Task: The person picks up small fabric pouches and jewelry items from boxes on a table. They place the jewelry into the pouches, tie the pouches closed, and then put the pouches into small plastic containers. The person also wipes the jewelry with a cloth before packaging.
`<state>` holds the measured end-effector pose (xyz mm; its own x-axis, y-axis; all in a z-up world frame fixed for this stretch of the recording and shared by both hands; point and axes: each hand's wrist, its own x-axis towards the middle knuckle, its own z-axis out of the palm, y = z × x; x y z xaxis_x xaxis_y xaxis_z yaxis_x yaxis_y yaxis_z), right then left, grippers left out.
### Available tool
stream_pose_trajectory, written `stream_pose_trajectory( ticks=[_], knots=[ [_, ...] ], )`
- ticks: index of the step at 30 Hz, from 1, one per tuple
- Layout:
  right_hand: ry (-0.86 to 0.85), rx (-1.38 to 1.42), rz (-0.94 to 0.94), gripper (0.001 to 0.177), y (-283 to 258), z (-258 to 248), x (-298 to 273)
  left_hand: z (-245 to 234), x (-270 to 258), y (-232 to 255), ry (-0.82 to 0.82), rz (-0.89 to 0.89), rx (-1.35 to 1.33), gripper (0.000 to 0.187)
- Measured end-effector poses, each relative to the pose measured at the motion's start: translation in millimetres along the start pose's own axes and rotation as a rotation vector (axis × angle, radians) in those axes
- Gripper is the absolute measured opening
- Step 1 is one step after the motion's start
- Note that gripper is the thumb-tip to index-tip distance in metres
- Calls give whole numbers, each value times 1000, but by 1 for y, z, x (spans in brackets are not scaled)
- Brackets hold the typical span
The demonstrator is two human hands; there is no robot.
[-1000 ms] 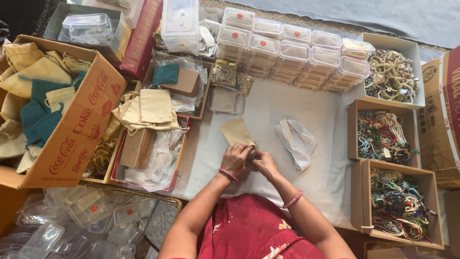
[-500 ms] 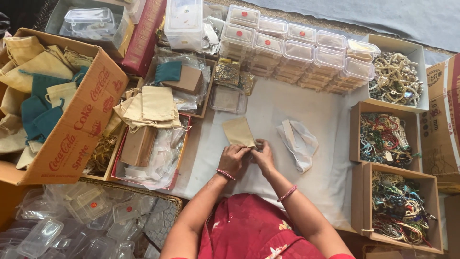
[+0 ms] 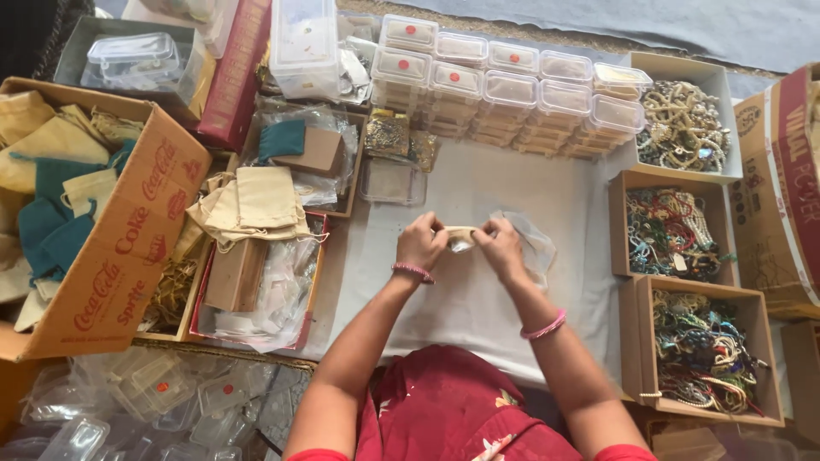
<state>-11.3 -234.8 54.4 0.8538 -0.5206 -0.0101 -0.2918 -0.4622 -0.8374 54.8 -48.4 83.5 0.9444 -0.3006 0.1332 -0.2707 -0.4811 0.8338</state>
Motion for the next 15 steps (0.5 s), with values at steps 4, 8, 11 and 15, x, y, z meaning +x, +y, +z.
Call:
stream_pose_trajectory(
  ticks=[4,8,11,15],
  knots=[
    [-103,88,110,20,-49,-46,12,-8,29,35,-94,-30,-22,23],
    [-354,287,252,14,-35,-68,39,-14,49,55,-171,-35,-26,27],
    [-466,379,293,14,-21,-73,35,-13,41,51,-240,-74,-50,27],
    [-459,341,173,24,-41,-78,31,-13,39,55,-262,-70,-73,27]
  ],
)
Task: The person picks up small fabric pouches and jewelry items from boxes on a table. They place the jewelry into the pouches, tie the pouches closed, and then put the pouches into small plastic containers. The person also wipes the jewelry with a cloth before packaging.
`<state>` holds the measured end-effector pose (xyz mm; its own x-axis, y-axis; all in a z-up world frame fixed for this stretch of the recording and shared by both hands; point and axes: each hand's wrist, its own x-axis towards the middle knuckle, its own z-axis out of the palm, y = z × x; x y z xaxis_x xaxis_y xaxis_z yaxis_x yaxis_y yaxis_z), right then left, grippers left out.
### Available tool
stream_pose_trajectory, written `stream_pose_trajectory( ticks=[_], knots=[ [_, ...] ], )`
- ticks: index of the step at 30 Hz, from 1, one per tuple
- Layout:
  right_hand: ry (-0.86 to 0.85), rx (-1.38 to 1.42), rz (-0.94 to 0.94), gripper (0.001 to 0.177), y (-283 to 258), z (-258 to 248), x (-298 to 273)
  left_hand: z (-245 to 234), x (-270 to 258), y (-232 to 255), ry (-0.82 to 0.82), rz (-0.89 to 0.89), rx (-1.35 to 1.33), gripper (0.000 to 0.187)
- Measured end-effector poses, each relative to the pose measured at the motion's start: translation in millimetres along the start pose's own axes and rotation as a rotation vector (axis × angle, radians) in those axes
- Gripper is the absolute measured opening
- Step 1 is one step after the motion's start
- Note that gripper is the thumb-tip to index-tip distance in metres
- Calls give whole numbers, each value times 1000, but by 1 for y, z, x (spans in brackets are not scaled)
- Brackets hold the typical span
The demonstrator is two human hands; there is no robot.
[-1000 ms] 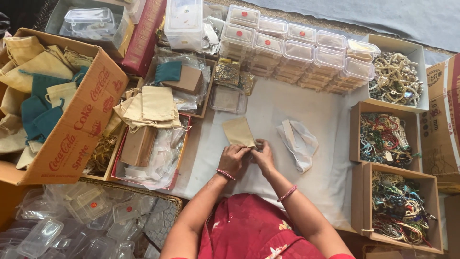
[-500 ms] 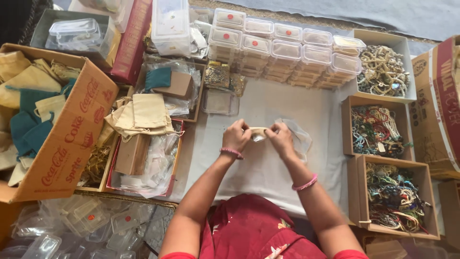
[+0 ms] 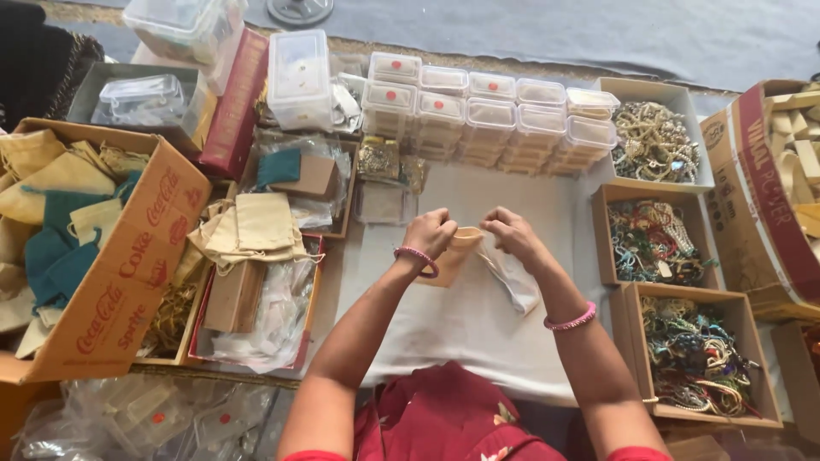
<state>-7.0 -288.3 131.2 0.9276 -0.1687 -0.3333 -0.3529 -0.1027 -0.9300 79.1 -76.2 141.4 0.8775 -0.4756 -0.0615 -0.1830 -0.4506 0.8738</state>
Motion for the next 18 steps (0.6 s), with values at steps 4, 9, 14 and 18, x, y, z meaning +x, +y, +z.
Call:
stream_pose_trajectory(
  ticks=[4,9,14,18],
  knots=[
    [5,-287,-377,49,-40,23,-26,-5,4,6,-10,0,-75,26],
    [122,-643,-490,61,-56,23,-33,-2,22,-26,-141,42,-403,18],
    [61,-635,-342,32,-62,18,-30,-4,32,-39,-242,-26,-620,12],
    [153,-728,-450,16,-32,24,-18,-16,3,-20,-132,182,-159,22]
  ],
)
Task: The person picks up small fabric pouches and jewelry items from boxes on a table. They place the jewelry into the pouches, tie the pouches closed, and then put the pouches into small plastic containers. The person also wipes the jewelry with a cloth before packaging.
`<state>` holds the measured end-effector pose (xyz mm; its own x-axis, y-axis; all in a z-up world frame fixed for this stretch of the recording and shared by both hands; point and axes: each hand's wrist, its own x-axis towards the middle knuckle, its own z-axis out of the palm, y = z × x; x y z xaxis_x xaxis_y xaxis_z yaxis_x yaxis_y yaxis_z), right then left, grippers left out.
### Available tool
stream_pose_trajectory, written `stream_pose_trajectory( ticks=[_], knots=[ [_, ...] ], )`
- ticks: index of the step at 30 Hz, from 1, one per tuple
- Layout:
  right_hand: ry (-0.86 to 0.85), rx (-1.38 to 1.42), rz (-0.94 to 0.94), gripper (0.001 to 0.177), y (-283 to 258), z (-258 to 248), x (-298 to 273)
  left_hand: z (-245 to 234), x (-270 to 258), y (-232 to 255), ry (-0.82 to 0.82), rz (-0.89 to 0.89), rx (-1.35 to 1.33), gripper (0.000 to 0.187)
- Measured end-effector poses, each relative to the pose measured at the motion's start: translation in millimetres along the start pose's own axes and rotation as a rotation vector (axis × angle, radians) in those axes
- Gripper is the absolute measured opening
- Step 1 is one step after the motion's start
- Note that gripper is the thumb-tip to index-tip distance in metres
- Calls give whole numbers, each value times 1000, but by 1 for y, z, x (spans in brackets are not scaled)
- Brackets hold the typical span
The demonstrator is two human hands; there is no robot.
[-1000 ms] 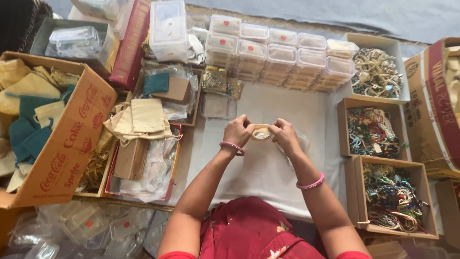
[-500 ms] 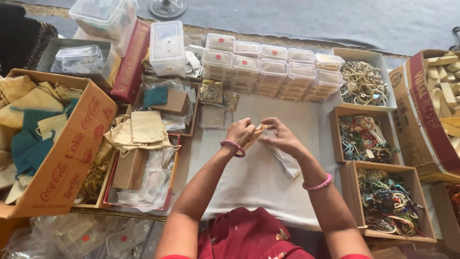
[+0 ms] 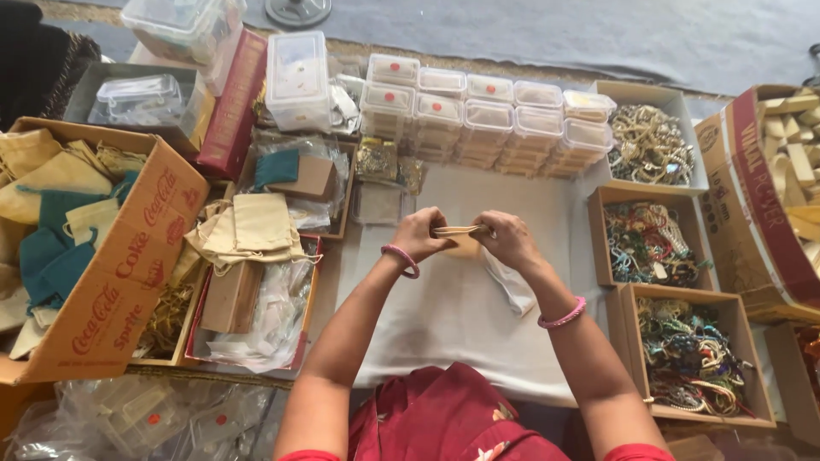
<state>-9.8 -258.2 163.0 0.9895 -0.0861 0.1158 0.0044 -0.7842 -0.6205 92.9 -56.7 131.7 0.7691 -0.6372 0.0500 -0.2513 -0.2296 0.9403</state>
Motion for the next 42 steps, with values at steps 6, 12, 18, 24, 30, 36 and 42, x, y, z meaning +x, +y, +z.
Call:
stream_pose_trajectory(
  ticks=[6,12,18,24,30,36,42],
  knots=[
    [199,-60,-276,16,21,65,-63,16,-60,-53,-6,143,410,14],
    [-65,-167,-67,25,67,118,-109,29,-103,-127,-178,-49,518,19],
    [-207,-432,-23,21,75,123,-87,40,-94,-137,-236,-23,752,11],
    [-66,-463,-564,7,31,121,-66,60,-74,-106,-62,201,665,17],
    [-48,-366,-527,14,69,146,-76,74,-78,-149,20,238,644,19],
    [20,-346,-624,35,39,112,-96,33,-101,-116,-73,633,712,26],
    [31,-425,-551,27,55,127,-88,30,-90,-132,-104,699,839,18]
  ],
)
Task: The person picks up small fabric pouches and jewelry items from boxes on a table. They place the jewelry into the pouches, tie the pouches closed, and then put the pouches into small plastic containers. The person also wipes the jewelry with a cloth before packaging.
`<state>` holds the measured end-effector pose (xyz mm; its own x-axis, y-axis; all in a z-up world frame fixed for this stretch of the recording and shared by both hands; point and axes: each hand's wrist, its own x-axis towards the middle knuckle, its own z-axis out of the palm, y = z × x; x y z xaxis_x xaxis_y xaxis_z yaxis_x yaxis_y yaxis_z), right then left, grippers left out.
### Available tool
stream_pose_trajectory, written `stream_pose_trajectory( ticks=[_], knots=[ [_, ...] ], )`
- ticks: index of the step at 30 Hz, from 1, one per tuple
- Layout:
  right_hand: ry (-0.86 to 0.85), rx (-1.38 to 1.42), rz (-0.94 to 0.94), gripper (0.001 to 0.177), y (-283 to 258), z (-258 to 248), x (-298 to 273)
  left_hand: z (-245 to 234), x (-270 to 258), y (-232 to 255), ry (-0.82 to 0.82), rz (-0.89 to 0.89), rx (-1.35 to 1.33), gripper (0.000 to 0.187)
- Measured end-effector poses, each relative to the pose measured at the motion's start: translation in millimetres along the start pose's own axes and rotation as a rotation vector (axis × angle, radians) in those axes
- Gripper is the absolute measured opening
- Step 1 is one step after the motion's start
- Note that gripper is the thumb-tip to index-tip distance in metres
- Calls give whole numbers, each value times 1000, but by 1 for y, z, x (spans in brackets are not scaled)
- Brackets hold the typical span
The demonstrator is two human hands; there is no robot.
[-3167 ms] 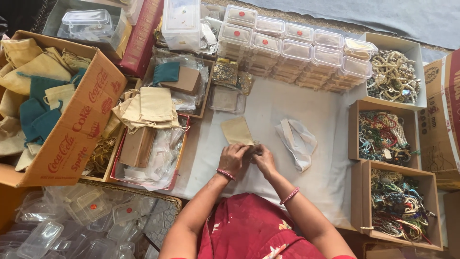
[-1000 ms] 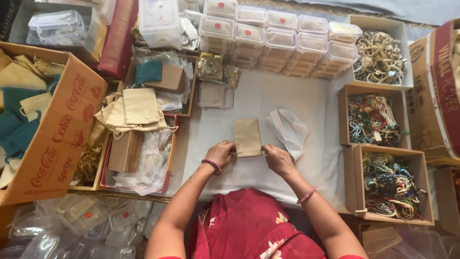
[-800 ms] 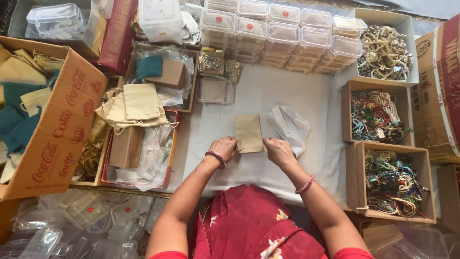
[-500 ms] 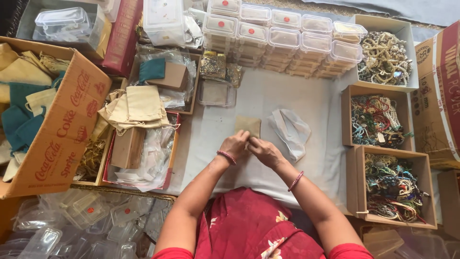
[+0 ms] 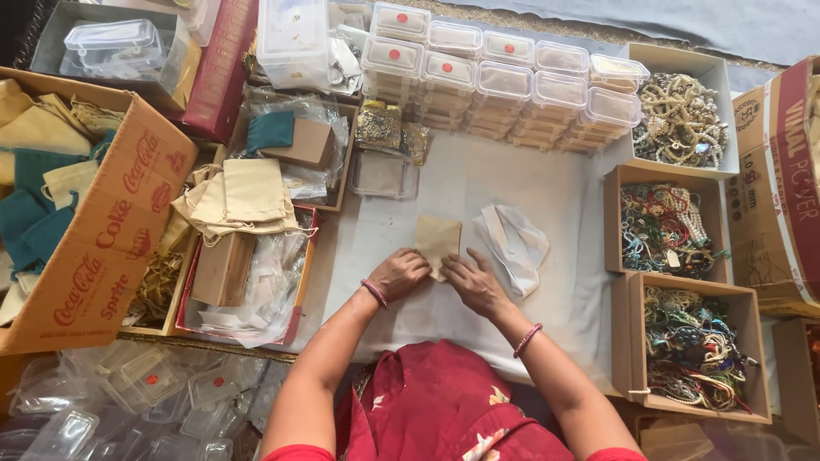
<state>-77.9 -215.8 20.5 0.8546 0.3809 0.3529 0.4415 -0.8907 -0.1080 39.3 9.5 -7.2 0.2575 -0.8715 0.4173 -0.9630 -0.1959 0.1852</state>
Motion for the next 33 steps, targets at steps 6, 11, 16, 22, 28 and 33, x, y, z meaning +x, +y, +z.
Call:
stream_pose_trajectory(
  ticks=[6,11,16,22,28,33],
  knots=[
    [-339,710,705,21,28,31,-13,-9,22,8,-148,-494,-459,22],
    [-89,671,651,19,33,34,3,19,37,-7,34,-414,-393,23],
    [-3,528,671,20,33,36,6,46,34,-13,111,-296,-187,40],
    [84,516,452,29,28,11,22,27,37,4,-33,-367,-166,33],
    [-468,947,490,57,24,-15,56,-23,19,30,138,-316,-222,31],
    [-454,1179,750,36,26,7,52,-132,-41,68,635,-600,-54,27]
  ],
)
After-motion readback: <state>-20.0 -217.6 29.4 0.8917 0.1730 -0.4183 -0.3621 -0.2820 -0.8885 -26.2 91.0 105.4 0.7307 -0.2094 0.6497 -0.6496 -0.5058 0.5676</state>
